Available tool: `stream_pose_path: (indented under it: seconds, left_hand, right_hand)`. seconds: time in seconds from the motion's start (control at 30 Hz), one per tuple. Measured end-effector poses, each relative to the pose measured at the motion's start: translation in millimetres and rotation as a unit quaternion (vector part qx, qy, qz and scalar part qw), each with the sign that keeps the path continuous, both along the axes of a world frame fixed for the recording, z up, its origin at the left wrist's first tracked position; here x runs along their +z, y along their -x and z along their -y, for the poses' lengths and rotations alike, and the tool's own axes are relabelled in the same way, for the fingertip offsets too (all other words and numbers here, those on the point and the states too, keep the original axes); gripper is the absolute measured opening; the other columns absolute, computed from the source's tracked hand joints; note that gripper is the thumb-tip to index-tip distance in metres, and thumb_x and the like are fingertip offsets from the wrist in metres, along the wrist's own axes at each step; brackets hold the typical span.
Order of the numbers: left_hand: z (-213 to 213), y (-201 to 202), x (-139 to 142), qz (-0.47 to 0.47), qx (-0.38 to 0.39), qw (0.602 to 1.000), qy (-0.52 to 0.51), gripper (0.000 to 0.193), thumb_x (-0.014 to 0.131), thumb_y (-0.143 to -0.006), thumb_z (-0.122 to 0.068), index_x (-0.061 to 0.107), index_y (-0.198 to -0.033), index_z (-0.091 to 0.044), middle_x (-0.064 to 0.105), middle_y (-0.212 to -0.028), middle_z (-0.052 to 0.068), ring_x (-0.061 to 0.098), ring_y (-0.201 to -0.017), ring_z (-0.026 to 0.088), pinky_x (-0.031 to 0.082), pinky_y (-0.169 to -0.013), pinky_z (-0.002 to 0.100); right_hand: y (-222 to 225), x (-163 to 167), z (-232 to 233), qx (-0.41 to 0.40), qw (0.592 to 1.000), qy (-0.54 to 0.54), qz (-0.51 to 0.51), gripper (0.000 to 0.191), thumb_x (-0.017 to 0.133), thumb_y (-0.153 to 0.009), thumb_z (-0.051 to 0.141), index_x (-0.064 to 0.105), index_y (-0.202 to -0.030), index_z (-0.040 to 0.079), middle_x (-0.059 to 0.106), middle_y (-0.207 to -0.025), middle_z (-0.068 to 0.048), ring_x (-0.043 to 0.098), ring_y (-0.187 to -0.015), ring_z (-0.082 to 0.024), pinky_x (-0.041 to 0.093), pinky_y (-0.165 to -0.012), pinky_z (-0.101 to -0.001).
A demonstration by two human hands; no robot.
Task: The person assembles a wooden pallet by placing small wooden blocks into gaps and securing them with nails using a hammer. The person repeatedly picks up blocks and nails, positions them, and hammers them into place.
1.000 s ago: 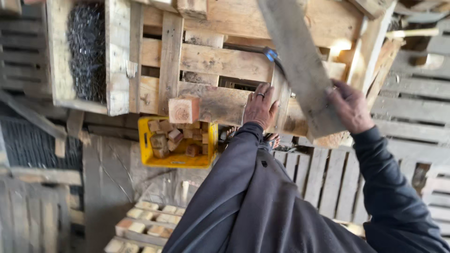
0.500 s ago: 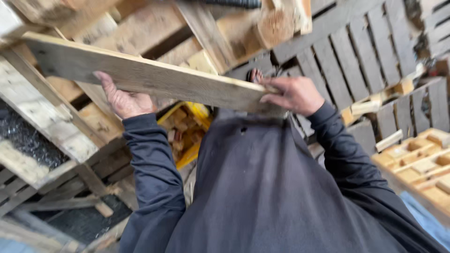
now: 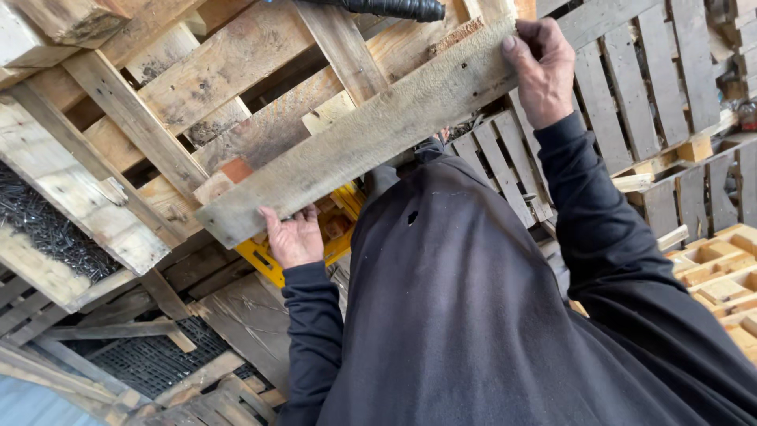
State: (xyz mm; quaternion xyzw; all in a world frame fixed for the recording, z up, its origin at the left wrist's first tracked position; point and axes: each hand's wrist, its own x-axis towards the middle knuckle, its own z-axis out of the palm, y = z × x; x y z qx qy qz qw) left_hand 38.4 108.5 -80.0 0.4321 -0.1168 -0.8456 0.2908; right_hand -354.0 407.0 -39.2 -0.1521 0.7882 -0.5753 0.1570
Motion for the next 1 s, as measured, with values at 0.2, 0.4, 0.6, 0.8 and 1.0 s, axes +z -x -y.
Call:
stream_pose_path:
  seconds: [0.2, 0.4, 0.6, 0.8, 1.0]
  left_hand:
    - [13.4, 34.3, -12.4, 0.388, 0.008, 0.921, 0.032, 0.057, 0.076, -0.098, -0.052, 0.054, -0.12, -0.004, 0.046, -0.1, 0.007, 0.041, -0.092, 0.024, 0.036, -0.076, 0.04]
    - [-46.0, 91.2, 42.8, 0.562, -0.066, 0.684, 0.459, 0.074, 0.092, -0.083, -0.029, 0.045, -0.133, -0.002, 0.047, -0.12, 0.013, 0.049, -0.11, 0.028, 0.046, -0.099, 0.042]
    - [-98.5, 261.0, 61.1, 0.324, -0.452, 0.381, 0.739, 0.127, 0.1, -0.054, -0.05, 0.031, -0.151, -0.005, 0.04, -0.15, 0.021, 0.036, -0.141, 0.038, 0.023, -0.118, 0.064]
    - [-123.9, 348.3, 40.8, 0.309, -0.506, 0.285, 0.753, 0.136, 0.098, -0.053, -0.059, 0.023, -0.151, -0.002, 0.043, -0.143, 0.023, 0.038, -0.137, 0.042, 0.024, -0.117, 0.065]
    - [-122.3, 337.2, 32.1, 0.258, -0.511, 0.304, 0.761, 0.127, 0.097, -0.065, -0.045, 0.022, -0.159, -0.002, 0.043, -0.144, 0.02, 0.046, -0.135, 0.041, 0.031, -0.117, 0.06]
  right_hand:
    - [18.2, -46.0, 23.5, 0.068, 0.994, -0.084, 0.003, 0.037, 0.07, -0.114, 0.027, 0.06, -0.137, 0.0, 0.067, -0.126, -0.013, 0.065, -0.111, -0.019, 0.058, -0.097, -0.0319]
    - [21.2, -49.2, -12.4, 0.085, 0.987, -0.032, 0.134, 0.065, 0.057, -0.094, 0.012, 0.043, -0.158, 0.005, 0.055, -0.145, -0.012, 0.061, -0.126, -0.024, 0.056, -0.105, -0.035]
    - [47.8, -38.8, -27.7, 0.279, 0.897, -0.236, -0.251, 0.08, 0.082, -0.083, 0.018, 0.047, -0.155, 0.009, 0.056, -0.14, -0.02, 0.062, -0.118, -0.036, 0.054, -0.099, -0.0447]
    - [73.3, -49.9, -2.8, 0.335, 0.86, -0.287, -0.258, 0.09, 0.08, -0.081, 0.013, 0.041, -0.162, 0.013, 0.057, -0.117, -0.016, 0.065, -0.084, -0.035, 0.054, -0.068, -0.0452]
    - [77.7, -53.4, 8.2, 0.334, 0.866, -0.279, -0.246, 0.079, 0.081, -0.083, 0.023, 0.044, -0.153, 0.017, 0.057, -0.112, -0.013, 0.067, -0.077, -0.032, 0.055, -0.061, -0.0431]
